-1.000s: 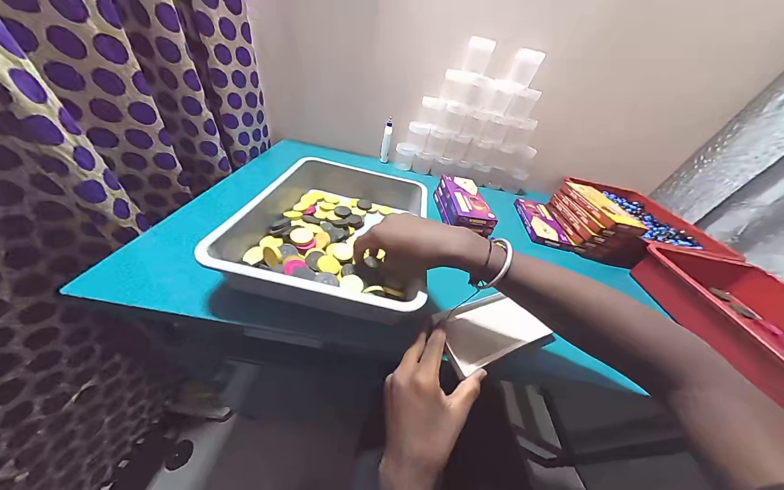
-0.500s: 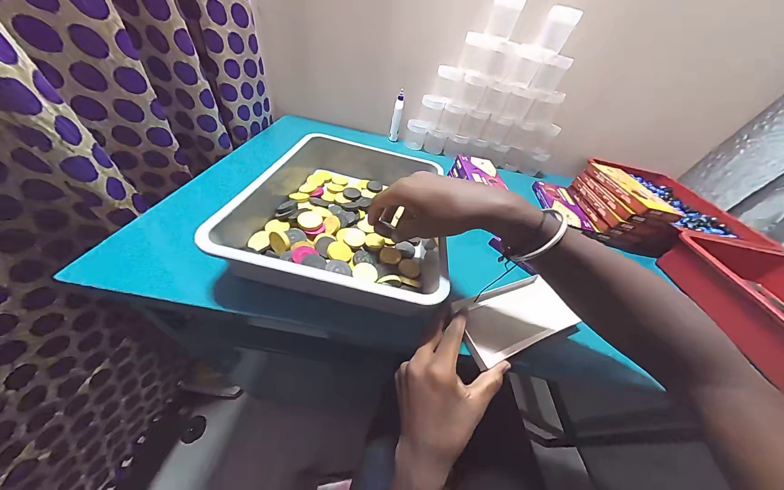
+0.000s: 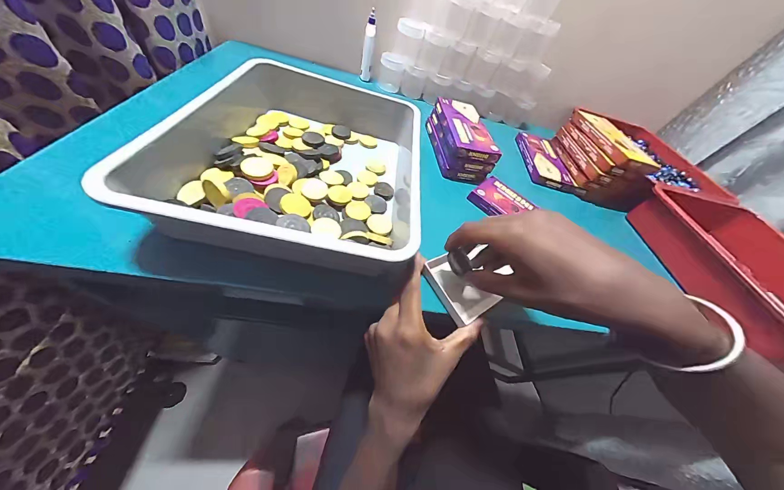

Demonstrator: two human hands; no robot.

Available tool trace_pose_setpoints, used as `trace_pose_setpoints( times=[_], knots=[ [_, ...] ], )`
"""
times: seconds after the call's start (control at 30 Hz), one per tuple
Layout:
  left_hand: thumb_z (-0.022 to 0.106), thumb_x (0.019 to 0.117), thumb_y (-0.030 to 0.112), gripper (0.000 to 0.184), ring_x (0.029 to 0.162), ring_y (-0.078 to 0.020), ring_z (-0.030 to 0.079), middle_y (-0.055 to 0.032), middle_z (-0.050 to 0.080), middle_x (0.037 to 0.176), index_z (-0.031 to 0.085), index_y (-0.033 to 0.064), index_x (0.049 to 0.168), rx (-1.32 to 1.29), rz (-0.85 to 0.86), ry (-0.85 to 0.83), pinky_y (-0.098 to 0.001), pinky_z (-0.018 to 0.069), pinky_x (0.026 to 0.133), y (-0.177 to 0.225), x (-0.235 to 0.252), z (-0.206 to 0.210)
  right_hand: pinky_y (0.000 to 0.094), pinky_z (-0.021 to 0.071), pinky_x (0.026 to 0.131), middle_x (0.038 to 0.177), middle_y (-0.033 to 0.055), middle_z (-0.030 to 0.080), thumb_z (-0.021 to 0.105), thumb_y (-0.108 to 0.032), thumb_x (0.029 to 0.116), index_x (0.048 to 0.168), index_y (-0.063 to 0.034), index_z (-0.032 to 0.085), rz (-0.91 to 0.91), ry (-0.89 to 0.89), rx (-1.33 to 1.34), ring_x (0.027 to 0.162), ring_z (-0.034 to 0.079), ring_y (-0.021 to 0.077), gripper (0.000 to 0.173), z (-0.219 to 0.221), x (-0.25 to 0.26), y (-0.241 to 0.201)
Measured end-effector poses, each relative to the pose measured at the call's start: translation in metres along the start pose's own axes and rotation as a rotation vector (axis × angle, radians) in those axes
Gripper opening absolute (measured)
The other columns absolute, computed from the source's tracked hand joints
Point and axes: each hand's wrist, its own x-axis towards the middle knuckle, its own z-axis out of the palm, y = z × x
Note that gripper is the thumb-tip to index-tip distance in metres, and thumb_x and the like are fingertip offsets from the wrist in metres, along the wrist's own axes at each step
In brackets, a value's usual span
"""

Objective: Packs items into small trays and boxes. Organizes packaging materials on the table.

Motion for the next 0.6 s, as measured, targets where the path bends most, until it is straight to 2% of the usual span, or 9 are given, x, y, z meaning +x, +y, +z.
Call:
trace_pose_setpoints(
  times=[0.07, 0.17, 0.23, 0.27, 0.33, 0.37, 0.47, 0.53, 0.6],
  knots=[
    [0.082, 0.0666, 0.058, 0.094, 0.054, -0.0145, 0.059, -0.0113, 0.076, 0.091, 0.063, -0.0018, 0.136, 0.007, 0.004, -0.008, -0.0341, 0.0491, 0.050, 0.000, 0.000, 0.000, 0.0411, 0.0600, 0.066, 0.088, 0.0021, 0.071, 0.075, -0.022, 0.0886, 0.113, -0.0132, 0.069, 0.026, 0.032, 0.016, 0.073, 0.071, 0.0170, 0.027, 0.021, -0.004, 0.005],
    [0.082, 0.0665, 0.056, 0.091, 0.054, -0.0143, 0.059, -0.0108, 0.075, 0.088, 0.064, 0.0005, 0.137, 0.015, 0.005, -0.013, -0.0336, 0.0492, 0.050, 0.000, 0.000, -0.001, 0.0414, 0.0607, 0.070, 0.100, 0.0064, 0.072, 0.075, -0.028, 0.0894, 0.122, -0.0077, 0.065, 0.034, 0.113, 0.022, 0.080, 0.072, 0.0191, 0.040, 0.033, -0.007, 0.006],
    [0.082, 0.0667, 0.054, 0.087, 0.057, -0.0148, 0.061, -0.0107, 0.075, 0.091, 0.066, 0.0018, 0.134, 0.013, 0.011, -0.016, -0.0338, 0.0501, 0.052, -0.001, 0.000, -0.002, 0.0408, 0.0607, 0.072, 0.103, 0.0065, 0.072, 0.075, -0.027, 0.0896, 0.121, -0.0070, 0.063, 0.034, 0.138, 0.042, 0.081, 0.072, 0.0189, 0.039, 0.036, -0.008, 0.004],
    [0.082, 0.0670, 0.052, 0.082, 0.059, -0.0151, 0.063, -0.0112, 0.076, 0.095, 0.069, 0.0022, 0.131, 0.002, 0.024, -0.014, -0.0337, 0.0507, 0.052, -0.001, 0.001, -0.001, 0.0405, 0.0610, 0.071, 0.102, 0.0067, 0.071, 0.075, -0.024, 0.0899, 0.120, -0.0067, 0.063, 0.033, 0.151, 0.054, 0.081, 0.072, 0.0189, 0.036, 0.038, -0.008, 0.003],
    [0.083, 0.0690, 0.048, 0.071, 0.072, -0.0174, 0.071, -0.0125, 0.075, 0.117, 0.074, 0.0055, 0.124, -0.031, 0.048, -0.031, -0.0345, 0.0554, 0.057, -0.003, 0.001, 0.000, 0.0402, 0.0608, 0.070, 0.099, 0.0069, 0.071, 0.074, -0.019, 0.0895, 0.117, -0.0058, 0.064, 0.031, 0.161, 0.083, 0.080, 0.072, 0.0186, 0.032, 0.040, -0.006, 0.001],
    [0.083, 0.0694, 0.046, 0.065, 0.079, -0.0193, 0.075, -0.0125, 0.073, 0.125, 0.076, 0.0082, 0.122, -0.041, 0.049, -0.042, -0.0358, 0.0578, 0.060, -0.004, 0.001, 0.000, 0.0389, 0.0611, 0.070, 0.098, 0.0058, 0.071, 0.073, -0.019, 0.0899, 0.116, -0.0063, 0.064, 0.033, 0.142, 0.091, 0.079, 0.072, 0.0172, 0.031, 0.038, -0.005, 0.000],
    [0.084, 0.0680, 0.044, 0.062, 0.077, -0.0189, 0.074, -0.0125, 0.072, 0.128, 0.077, 0.0105, 0.120, -0.060, 0.039, -0.039, -0.0360, 0.0568, 0.056, -0.005, 0.000, 0.001, 0.0383, 0.0619, 0.069, 0.100, 0.0029, 0.073, 0.068, -0.029, 0.0956, 0.124, -0.0092, 0.061, 0.098, 0.094, 0.019, 0.078, 0.073, 0.0149, 0.036, 0.020, -0.001, -0.006],
    [0.084, 0.0696, 0.049, 0.064, 0.074, -0.0169, 0.073, -0.0125, 0.072, 0.128, 0.077, 0.0107, 0.121, -0.072, 0.033, -0.030, -0.0341, 0.0553, 0.054, -0.004, 0.001, 0.000, 0.0464, 0.0602, 0.067, 0.101, 0.0084, 0.073, 0.068, -0.023, 0.0976, 0.124, -0.0062, 0.063, 0.104, 0.215, -0.059, 0.079, 0.072, 0.0233, 0.032, 0.003, 0.013, -0.013],
    [0.083, 0.0709, 0.052, 0.066, 0.075, -0.0179, 0.073, -0.0130, 0.072, 0.126, 0.077, 0.0105, 0.121, -0.076, 0.031, -0.027, -0.0349, 0.0556, 0.055, -0.003, 0.001, 0.000, 0.0427, 0.0597, 0.069, 0.096, 0.0081, 0.073, 0.067, -0.013, 0.0977, 0.114, -0.0056, 0.068, -0.023, 0.325, -0.092, 0.079, 0.072, 0.0221, 0.018, -0.012, 0.041, -0.015]
  ],
)
